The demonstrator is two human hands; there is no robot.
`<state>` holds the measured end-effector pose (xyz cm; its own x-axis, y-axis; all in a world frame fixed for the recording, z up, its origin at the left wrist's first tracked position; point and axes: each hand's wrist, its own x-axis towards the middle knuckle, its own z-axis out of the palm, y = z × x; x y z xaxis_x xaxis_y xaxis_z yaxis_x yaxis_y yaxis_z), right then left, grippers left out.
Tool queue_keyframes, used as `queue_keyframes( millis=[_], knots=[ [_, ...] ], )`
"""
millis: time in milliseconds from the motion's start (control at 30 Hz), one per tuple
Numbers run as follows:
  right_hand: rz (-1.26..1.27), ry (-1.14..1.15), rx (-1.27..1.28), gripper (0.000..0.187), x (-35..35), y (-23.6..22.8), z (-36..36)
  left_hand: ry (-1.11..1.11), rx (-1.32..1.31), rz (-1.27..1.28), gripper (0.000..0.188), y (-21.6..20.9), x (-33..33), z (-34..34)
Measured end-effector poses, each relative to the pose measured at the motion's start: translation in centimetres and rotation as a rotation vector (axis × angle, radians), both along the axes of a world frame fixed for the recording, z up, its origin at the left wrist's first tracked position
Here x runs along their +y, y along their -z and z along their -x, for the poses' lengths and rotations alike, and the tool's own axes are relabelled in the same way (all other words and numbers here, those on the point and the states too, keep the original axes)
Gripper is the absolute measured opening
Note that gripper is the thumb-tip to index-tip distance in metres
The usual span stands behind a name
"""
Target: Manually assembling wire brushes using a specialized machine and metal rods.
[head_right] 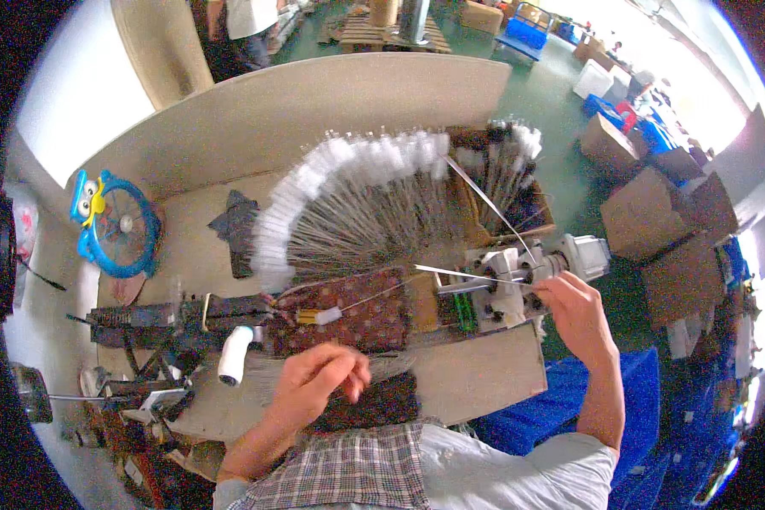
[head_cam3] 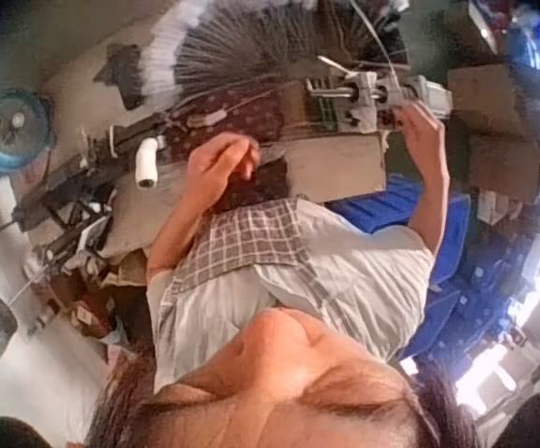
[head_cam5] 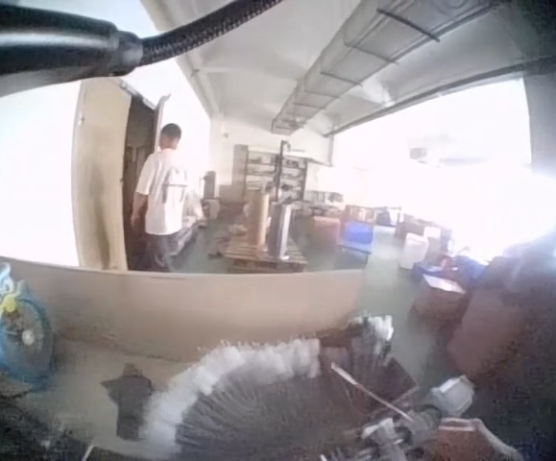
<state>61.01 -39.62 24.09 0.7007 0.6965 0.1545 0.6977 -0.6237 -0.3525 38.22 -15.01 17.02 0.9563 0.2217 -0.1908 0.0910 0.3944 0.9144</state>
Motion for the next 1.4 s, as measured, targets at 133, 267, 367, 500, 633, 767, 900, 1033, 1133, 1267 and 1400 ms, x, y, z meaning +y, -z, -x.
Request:
queue_keyframes(
  millis=[133, 267, 367, 500, 633, 767, 900, 1033, 1133, 1267, 1400],
  knots=[
    [-0.119, -0.347, -0.116, 0.023, 3.2, 3.1, -0.7, -0.24, -0.161, -1.189, 0.015, 4.7, -0.9, -7.2],
    [-0.224, -0.329, 0.079, 0.02, 8.4, 5.4, 0.0, -0.118, 0.162, -1.797, 0.007, 8.2, 0.1, -9.7],
    [-0.147, -0.343, -0.073, 0.014, 10.5, 6.8, -0.9, -0.142, 0.16, -1.896, 0.005, 7.4, 1.8, -10.0],
    [-0.124, -0.435, 0.15, 0.013, 10.9, 7.9, -1.8, -0.276, 0.344, -1.99, 0.006, 7.6, 5.5, -8.5],
    [-0.139, -0.555, 0.146, 0.015, 11.4, 6.6, -1.9, -0.44, -0.002, -1.768, 0.017, 5.5, 2.9, -4.9],
    [-0.382, -0.854, 0.131, 0.012, 16.3, 6.4, 1.6, -0.33, 0.048, -1.367, 0.021, 5.2, -0.5, 0.5],
    [-0.48, -0.932, 0.145, 0.009, 20.8, 8.6, 5.6, -0.627, 0.391, -0.533, 0.018, 6.6, -0.7, 4.4],
    [-0.444, -0.82, 0.087, 0.006, 23.4, 9.9, 7.6, -0.788, 0.355, -0.185, 0.029, 6.3, 1.8, 6.6],
    [-0.411, -0.781, 0.069, 0.005, 24.4, 10.5, 8.6, -0.917, 0.189, 0.171, 0.039, 6.9, 3.2, 7.1],
    [-0.356, -0.774, 0.033, 0.005, 25.0, 10.4, 9.1, -0.688, -0.061, 0.512, 0.035, 4.8, 3.4, 4.3],
    [-0.319, -0.748, 0.058, 0.005, 24.8, 9.5, 9.1, -0.619, 0.383, -0.597, 0.034, 8.3, 4.7, 3.1]
  ],
)
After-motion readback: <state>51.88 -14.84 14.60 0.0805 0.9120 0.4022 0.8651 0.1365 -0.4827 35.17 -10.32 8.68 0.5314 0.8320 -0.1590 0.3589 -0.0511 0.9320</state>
